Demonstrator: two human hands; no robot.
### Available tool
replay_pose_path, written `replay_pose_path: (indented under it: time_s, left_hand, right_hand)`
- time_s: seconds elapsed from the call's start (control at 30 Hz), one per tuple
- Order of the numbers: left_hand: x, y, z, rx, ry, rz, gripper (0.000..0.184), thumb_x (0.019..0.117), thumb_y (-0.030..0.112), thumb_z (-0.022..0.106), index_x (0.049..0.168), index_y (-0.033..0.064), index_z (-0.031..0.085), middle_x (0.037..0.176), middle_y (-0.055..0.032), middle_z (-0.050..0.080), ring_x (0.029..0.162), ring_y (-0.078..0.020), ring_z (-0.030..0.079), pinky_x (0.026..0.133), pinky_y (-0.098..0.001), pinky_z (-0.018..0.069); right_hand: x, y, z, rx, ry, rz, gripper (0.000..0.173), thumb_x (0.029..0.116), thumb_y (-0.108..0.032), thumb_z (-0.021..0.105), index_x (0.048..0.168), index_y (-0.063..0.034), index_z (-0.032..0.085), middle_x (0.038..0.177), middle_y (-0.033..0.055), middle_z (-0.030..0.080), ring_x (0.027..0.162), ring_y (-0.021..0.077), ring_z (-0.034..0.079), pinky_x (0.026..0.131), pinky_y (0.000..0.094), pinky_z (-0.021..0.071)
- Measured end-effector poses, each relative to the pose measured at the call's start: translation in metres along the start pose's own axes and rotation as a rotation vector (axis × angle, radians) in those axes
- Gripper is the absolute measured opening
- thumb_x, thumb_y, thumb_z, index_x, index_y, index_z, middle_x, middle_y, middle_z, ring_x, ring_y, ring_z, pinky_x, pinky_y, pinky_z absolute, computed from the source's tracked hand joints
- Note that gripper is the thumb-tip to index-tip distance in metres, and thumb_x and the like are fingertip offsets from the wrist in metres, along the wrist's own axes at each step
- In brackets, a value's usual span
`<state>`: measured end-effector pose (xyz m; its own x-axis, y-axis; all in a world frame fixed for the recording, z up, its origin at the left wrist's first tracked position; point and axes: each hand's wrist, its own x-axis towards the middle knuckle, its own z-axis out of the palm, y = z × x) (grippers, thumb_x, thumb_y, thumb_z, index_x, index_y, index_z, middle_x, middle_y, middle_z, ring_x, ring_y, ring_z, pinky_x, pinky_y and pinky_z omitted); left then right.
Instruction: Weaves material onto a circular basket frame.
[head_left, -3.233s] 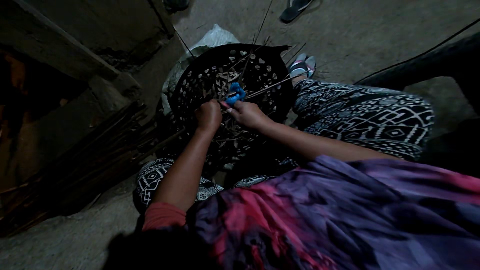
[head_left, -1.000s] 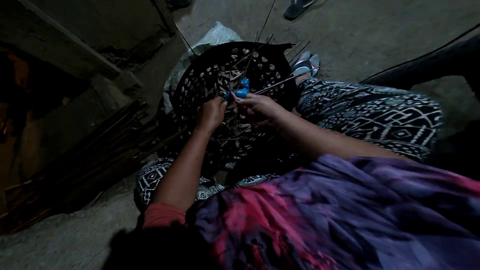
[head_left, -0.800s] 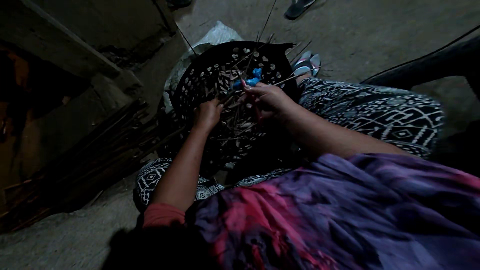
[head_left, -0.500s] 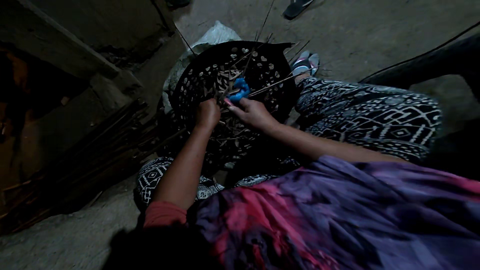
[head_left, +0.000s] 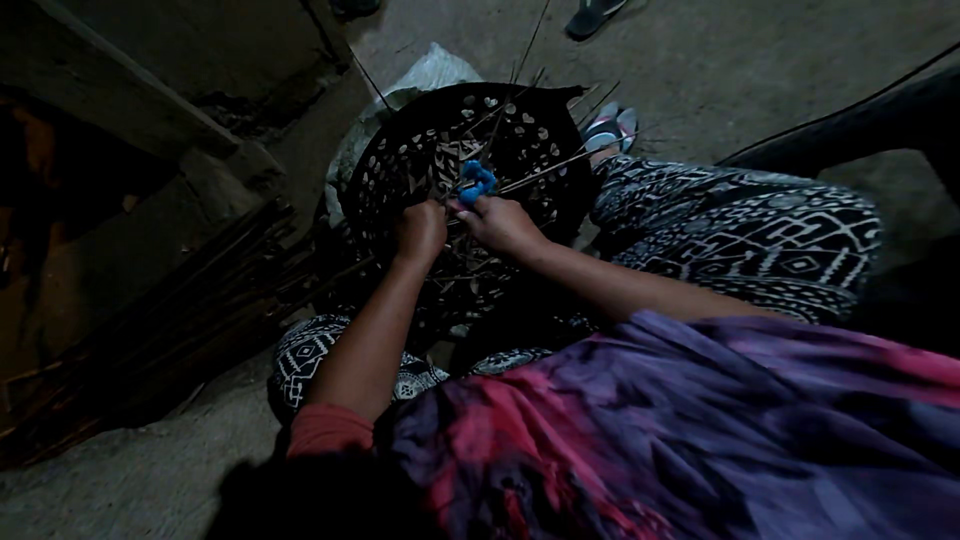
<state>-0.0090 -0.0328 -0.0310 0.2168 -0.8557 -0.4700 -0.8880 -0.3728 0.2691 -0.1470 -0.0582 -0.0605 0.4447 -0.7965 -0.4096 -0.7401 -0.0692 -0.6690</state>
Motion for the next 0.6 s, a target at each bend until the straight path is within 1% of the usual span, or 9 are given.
replay_pose_path:
  time_s: [0.1,0.2,0.27,0.3,0.33,0.37,0.4,0.5,0.6]
  left_hand:
    - [0.000,-0.002,-0.002,-0.022,-0.002,0.016,0.036,0.1114,0.025,0.046,0.122,-0.0003,0.069,0.117,-0.0222,0.071,0.114,-0.0367,0.069,0.099,-0.0558,0.0518]
    - [0.001,-0.006,-0.004,-0.068,0.021,0.017,0.035,0.1108,0.024,0.047,0.123,0.0002,0.070,0.117,-0.0206,0.072,0.113,-0.0352,0.069,0.099,-0.0546,0.0517]
    - [0.002,-0.008,-0.003,-0.086,0.024,0.008,0.035,0.1107,0.025,0.047,0.123,0.0023,0.070,0.117,-0.0186,0.073,0.113,-0.0335,0.069,0.099,-0.0538,0.0519]
    - [0.003,-0.009,-0.003,-0.091,0.023,0.011,0.036,0.1108,0.026,0.047,0.123,0.0026,0.070,0.116,-0.0185,0.073,0.112,-0.0335,0.069,0.099,-0.0540,0.0519]
    - [0.003,-0.010,-0.002,-0.093,0.022,0.023,0.036,0.1109,0.027,0.047,0.123,0.0022,0.070,0.116,-0.0190,0.073,0.112,-0.0343,0.069,0.099,-0.0551,0.0519]
    - [0.004,-0.011,-0.001,-0.096,0.020,0.046,0.037,0.1109,0.027,0.047,0.124,0.0012,0.070,0.116,-0.0201,0.073,0.112,-0.0357,0.069,0.099,-0.0570,0.0519]
    - [0.004,-0.011,0.000,-0.107,0.012,0.066,0.037,0.1109,0.028,0.047,0.124,0.0008,0.069,0.116,-0.0208,0.072,0.112,-0.0366,0.069,0.099,-0.0584,0.0514]
    - [0.003,-0.009,-0.001,-0.114,-0.011,0.103,0.035,0.1108,0.028,0.048,0.127,0.0052,0.070,0.116,-0.0179,0.073,0.112,-0.0346,0.069,0.099,-0.0575,0.0512]
    - [0.005,-0.015,0.000,-0.128,-0.014,0.137,0.035,0.1102,0.028,0.050,0.132,0.0072,0.068,0.120,-0.0176,0.073,0.116,-0.0354,0.068,0.103,-0.0597,0.0480]
  right_hand:
    - [0.009,0.014,-0.011,-0.015,0.078,0.068,0.044,0.1122,-0.030,0.042,0.134,0.0038,0.059,0.126,0.0309,0.063,0.120,0.0496,0.061,0.101,0.0672,0.0459]
    - [0.016,0.030,-0.027,0.072,0.170,0.198,0.048,0.1127,-0.031,0.040,0.133,0.0097,0.055,0.125,0.0357,0.061,0.121,0.0520,0.060,0.102,0.0675,0.0435]
    - [0.017,0.036,-0.029,0.246,0.205,0.193,0.045,0.1109,-0.030,0.046,0.134,0.0081,0.055,0.123,0.0317,0.063,0.117,0.0453,0.062,0.102,0.0626,0.0455]
    - [0.015,0.036,-0.024,0.367,0.198,0.168,0.042,0.1097,-0.030,0.050,0.133,0.0053,0.056,0.117,0.0247,0.067,0.107,0.0353,0.067,0.096,0.0547,0.0510]
    - [0.012,0.032,-0.019,0.510,0.162,0.154,0.039,0.1089,-0.030,0.052,0.132,0.0016,0.056,0.109,0.0157,0.069,0.093,0.0223,0.067,0.086,0.0428,0.0545]
    - [0.008,0.023,-0.015,0.659,0.106,0.159,0.035,0.1083,-0.029,0.054,0.130,-0.0005,0.055,0.098,0.0083,0.066,0.078,0.0125,0.062,0.073,0.0325,0.0529]
    - [0.004,0.016,-0.013,0.786,0.037,0.177,0.034,0.1078,-0.029,0.055,0.129,-0.0025,0.054,0.092,0.0044,0.066,0.070,0.0080,0.059,0.065,0.0268,0.0512]
    - [0.002,0.006,-0.012,0.923,-0.108,0.245,0.028,0.1088,-0.030,0.052,0.125,-0.0077,0.054,0.086,0.0018,0.068,0.058,0.0046,0.055,0.054,0.0211,0.0467]
    - [0.004,0.003,-0.018,0.913,-0.087,0.265,0.024,0.1091,-0.029,0.051,0.120,-0.0085,0.056,0.083,0.0000,0.066,0.057,0.0032,0.053,0.052,0.0197,0.0438]
